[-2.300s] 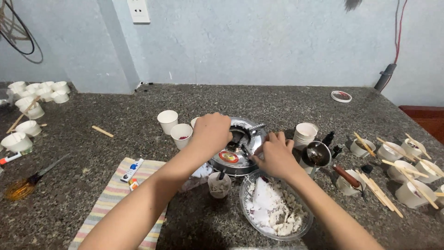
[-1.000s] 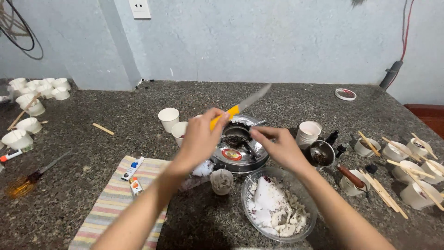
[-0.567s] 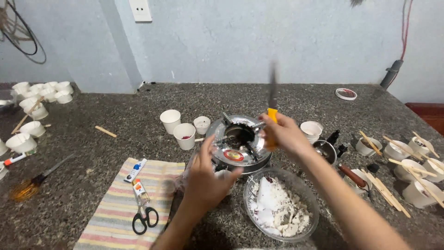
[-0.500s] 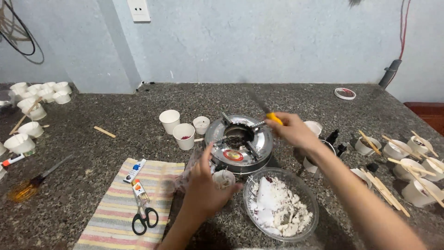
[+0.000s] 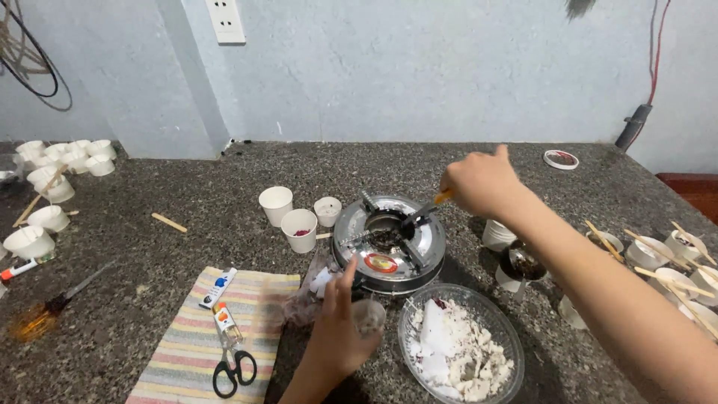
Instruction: Cleaning wax residue from a portable burner and candle molds using a utility knife.
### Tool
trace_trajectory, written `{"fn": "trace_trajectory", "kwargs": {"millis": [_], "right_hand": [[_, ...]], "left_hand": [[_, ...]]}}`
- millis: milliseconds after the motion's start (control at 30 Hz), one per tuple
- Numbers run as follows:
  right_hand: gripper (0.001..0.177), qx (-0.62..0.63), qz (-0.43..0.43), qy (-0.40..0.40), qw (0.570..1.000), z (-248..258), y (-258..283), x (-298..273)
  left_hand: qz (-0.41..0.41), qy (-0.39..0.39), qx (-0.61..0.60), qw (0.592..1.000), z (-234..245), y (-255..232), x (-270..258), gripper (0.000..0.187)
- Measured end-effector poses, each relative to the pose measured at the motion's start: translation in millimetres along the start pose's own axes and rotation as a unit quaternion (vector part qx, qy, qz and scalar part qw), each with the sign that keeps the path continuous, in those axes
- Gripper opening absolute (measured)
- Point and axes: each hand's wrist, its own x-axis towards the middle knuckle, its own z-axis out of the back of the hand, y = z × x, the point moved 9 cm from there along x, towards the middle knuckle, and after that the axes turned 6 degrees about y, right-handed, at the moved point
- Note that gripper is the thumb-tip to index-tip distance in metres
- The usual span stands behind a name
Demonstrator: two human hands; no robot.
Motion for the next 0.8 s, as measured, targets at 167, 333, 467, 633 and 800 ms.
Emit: {"fn": "trace_trajectory", "kwargs": {"millis": [167, 333, 467, 633, 800], "right_hand": [[0.021, -0.035, 0.038, -0.004, 0.999, 5.5, 33.9, 8.6], [0.021, -0.077, 0.077, -0.016, 0.994, -15.8, 46.7, 25.5], [0.02, -0.076, 0.076, -0.018, 0.994, -25.7, 39.5, 30.2], [0.016, -0.07, 0.069, -0.159, 0.982, -33.7, 31.2, 9.9], [0.017, -0.078, 0.065, -0.157, 0.982, -34.2, 31.9, -0.9]], "left_hand": [[0.04, 0.065, 0.027, 0.997, 9.1, -13.3, -12.6, 0.124], [0.18, 0.045, 0.075, 0.98, 57.9, -0.5, -10.7, 0.09], [0.087, -0.121, 0.024, 0.989, 116.4, -25.0, 19.3, 0.063], [0.094, -0.27, 0.006, 0.958, 120.7, -3.4, 65.3, 0.026], [-0.06, -0.415, 0.099, 0.902, 109.0, 18.2, 77.9, 0.018]]}}
